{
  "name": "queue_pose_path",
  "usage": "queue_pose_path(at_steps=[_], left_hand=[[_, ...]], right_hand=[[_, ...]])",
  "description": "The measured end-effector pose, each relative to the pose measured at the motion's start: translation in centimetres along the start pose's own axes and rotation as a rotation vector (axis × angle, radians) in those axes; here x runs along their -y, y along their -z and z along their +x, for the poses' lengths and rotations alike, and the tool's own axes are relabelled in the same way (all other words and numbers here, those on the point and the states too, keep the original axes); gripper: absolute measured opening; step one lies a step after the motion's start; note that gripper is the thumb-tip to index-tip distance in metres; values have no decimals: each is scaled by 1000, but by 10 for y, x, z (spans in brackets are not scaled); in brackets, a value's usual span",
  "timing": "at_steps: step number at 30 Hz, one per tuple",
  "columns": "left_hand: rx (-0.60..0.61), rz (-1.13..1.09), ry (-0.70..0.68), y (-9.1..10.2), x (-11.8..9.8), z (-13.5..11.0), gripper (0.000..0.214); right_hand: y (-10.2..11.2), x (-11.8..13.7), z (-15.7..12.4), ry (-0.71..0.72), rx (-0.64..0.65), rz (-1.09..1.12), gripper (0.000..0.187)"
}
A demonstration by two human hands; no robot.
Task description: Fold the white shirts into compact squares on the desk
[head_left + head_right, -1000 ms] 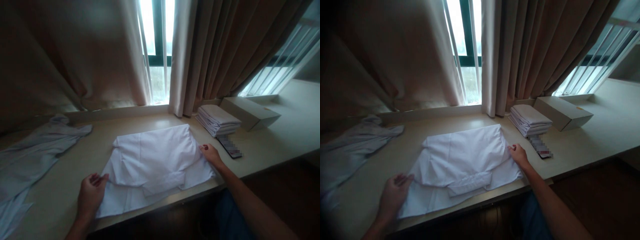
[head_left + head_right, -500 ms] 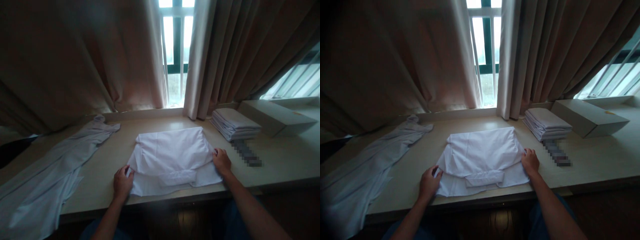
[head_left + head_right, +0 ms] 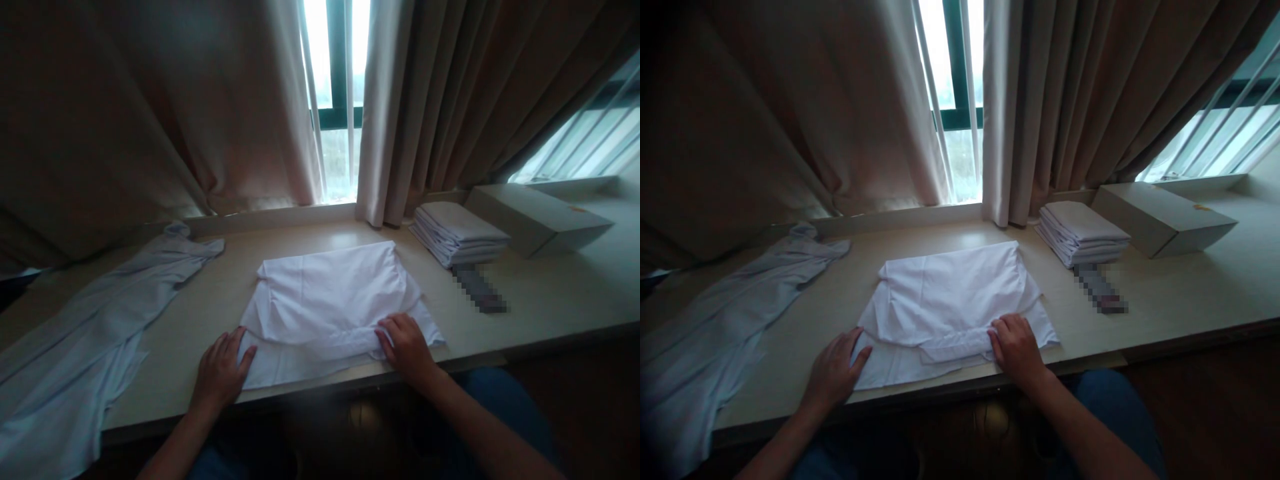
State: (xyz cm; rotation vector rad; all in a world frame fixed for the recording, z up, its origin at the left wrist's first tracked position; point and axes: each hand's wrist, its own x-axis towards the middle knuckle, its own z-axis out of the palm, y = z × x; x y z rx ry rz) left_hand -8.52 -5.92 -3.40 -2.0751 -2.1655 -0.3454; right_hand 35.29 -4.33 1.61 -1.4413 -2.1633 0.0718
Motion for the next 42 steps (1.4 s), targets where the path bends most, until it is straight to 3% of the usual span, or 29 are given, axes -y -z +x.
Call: queue_pose_path(at_steps=[3,6,8,11,15,17,19,24,29,32,36,39,42], left_hand=[[-31,-52,40,6,-1,1,53],[-103,-103,23,15,-5,0,50],[-180,-119,-35,23,-20,-5,47],[-225,-157,-235,33,-71,-17,39],[-131,-184,-580,35,-163,-27,21],[-112,-161,-625,32,-198,-23,20],[-116,-148,-624,29,-218,-13,22],[-52,-236,-574,31,-228,19,15],[38,-482,-351,43,-226,48,21],[59,-568,-255,48,-226,61,26],[81,-606,-250,52,-224,68,24],[75,-622,-251,55,-224,69,24],[67,-628,-247,59,-224,69,24]], right_hand=[[-9,20,-20,-68,52,-19,20],[-16,21,-28,-120,58,-31,30],[-19,19,-27,-110,55,-4,29],[-24,18,-24,-114,20,54,22],[-29,18,-23,-165,-21,133,19],[-31,17,-23,-187,-34,181,16],[-33,17,-25,-198,-43,234,13],[-37,21,-27,-216,-66,349,10],[-38,33,-27,-218,-118,455,19],[-36,41,-28,-85,-86,461,25],[-32,46,-28,144,59,350,23],[-29,46,-26,181,110,298,18],[-27,48,-24,137,98,269,38]])
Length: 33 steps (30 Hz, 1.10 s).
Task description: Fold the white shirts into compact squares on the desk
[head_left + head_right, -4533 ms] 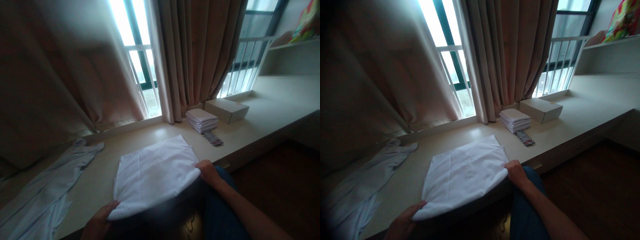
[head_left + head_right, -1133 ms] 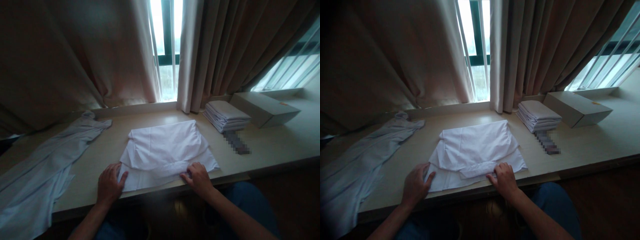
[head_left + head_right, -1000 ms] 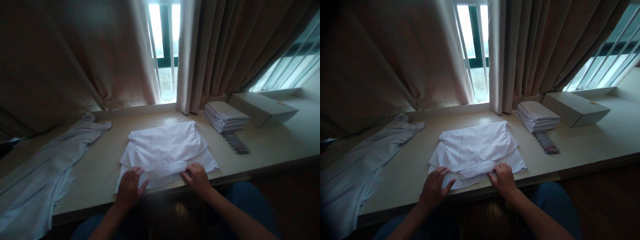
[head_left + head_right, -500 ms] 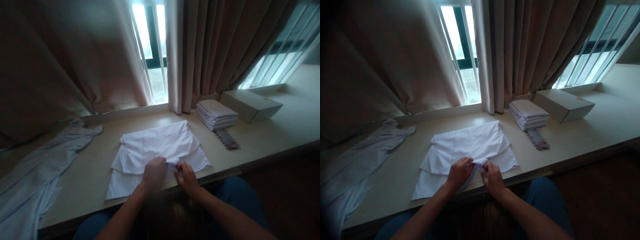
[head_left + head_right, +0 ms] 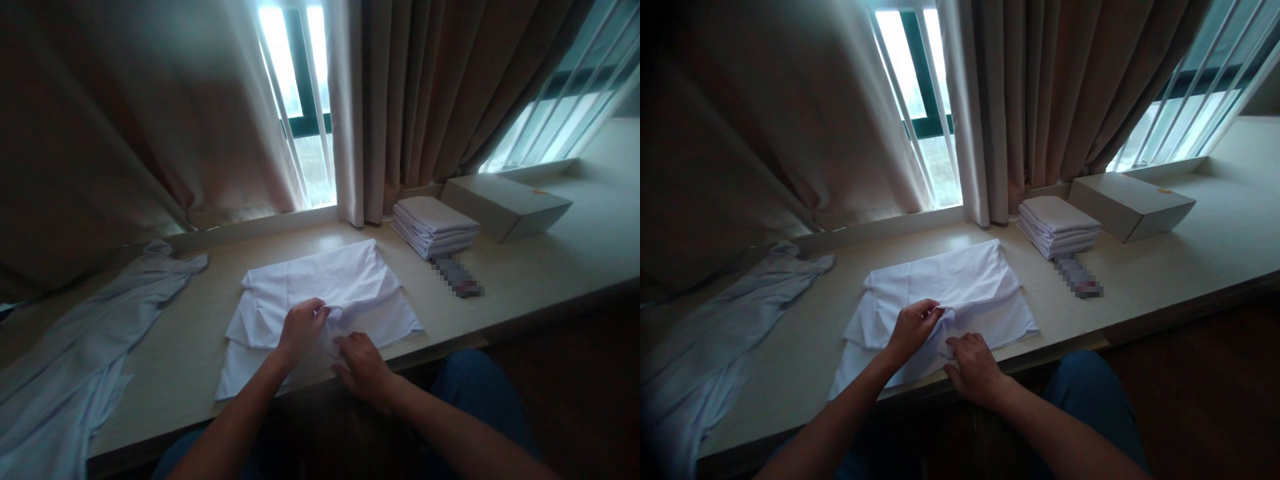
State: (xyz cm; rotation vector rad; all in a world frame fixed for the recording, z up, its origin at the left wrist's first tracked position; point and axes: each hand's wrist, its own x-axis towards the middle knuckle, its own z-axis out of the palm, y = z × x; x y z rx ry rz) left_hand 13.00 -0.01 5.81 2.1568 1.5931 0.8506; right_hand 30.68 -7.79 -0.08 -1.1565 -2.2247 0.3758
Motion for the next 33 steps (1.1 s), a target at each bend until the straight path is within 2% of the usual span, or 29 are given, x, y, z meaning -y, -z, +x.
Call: queue_pose_path(at_steps=[2,4,6,9,11,15,17,20,23,25,27,30,33], left_hand=[[8,9,-12,2,-2,0,24],[14,24,-31,5,-5,1,22],[16,44,-49,8,-8,4,20],[51,66,-68,12,-11,4,19],[106,71,-110,16,-8,-1,26],[203,154,-238,20,12,-33,60],[209,241,-255,21,26,-52,68],[196,372,-282,21,42,-73,65],[231,488,-373,20,51,-81,57],[249,542,-424,20,56,-80,54],[209,555,-416,21,58,-74,50],[63,486,-292,29,57,-56,44],[-29,383,-193,43,47,-33,43]], right_hand=[[-2,1,3,-32,-26,-44,57],[-5,3,7,-73,-50,-101,65],[-9,3,12,-110,-60,-149,60],[-15,1,19,-95,-38,-186,34],[-17,0,21,-71,-31,-182,25],[-18,-1,22,-52,-50,-142,24],[-18,0,21,-49,-46,-132,25],[-15,3,21,-48,-25,-136,25],[-12,4,22,-31,-9,-142,25],[-10,4,21,-18,0,-143,26],[-9,4,21,-4,10,-142,30],[-10,3,19,31,28,-150,40],[-11,3,17,75,30,-169,40]])
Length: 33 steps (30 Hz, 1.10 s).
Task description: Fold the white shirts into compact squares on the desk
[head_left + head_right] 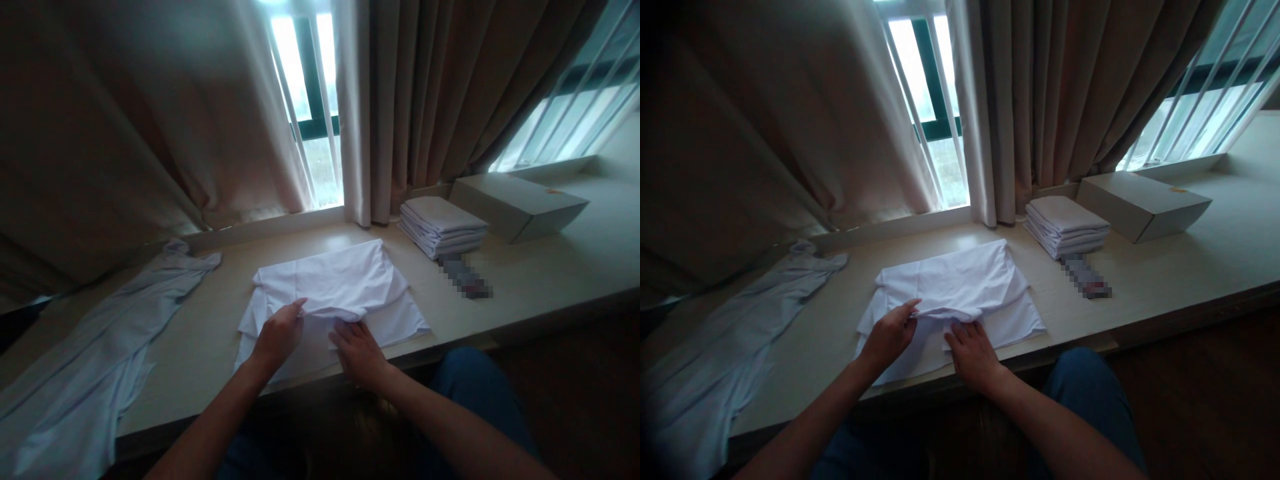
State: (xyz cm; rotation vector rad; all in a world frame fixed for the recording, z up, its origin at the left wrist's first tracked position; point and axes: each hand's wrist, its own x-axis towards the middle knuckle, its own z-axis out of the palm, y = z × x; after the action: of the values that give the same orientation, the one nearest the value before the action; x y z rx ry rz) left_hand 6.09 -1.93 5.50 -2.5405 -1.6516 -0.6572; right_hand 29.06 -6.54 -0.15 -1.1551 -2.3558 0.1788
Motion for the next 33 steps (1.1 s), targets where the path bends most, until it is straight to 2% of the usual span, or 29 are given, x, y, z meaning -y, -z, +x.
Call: queue_pose_path(at_steps=[4,7,10,12,15,18,20,23,26,29,31,33], left_hand=[[-18,-60,23,17,-2,23,40],[-16,-65,22,20,-5,24,39],[49,-35,-27,20,-12,6,37],[138,-22,-90,19,-18,-14,35],[197,-15,-108,14,-21,-48,38],[126,2,38,3,-19,-73,32],[92,-12,132,-6,-17,-81,25],[108,-67,194,-16,-17,-85,24],[113,-141,239,-17,-12,-85,25],[0,-168,408,-9,12,-80,28],[-85,-129,587,-1,40,-72,32],[-121,-87,783,7,71,-60,37]], right_hand=[[-2,0,-1,71,-13,19,40],[-1,1,0,136,-61,33,36],[5,4,-1,234,-167,62,20],[13,2,-3,271,-249,72,26],[30,-13,-6,152,-365,53,26],[45,-38,-4,-64,-443,17,19],[49,-49,-2,-147,-432,-3,13],[44,-52,-4,-133,-267,-27,10],[37,-47,-9,-73,-99,-43,8],[35,-52,-11,-123,-138,-54,12],[35,-61,-9,-183,-191,-73,16],[34,-73,-5,-235,-203,-105,18]])
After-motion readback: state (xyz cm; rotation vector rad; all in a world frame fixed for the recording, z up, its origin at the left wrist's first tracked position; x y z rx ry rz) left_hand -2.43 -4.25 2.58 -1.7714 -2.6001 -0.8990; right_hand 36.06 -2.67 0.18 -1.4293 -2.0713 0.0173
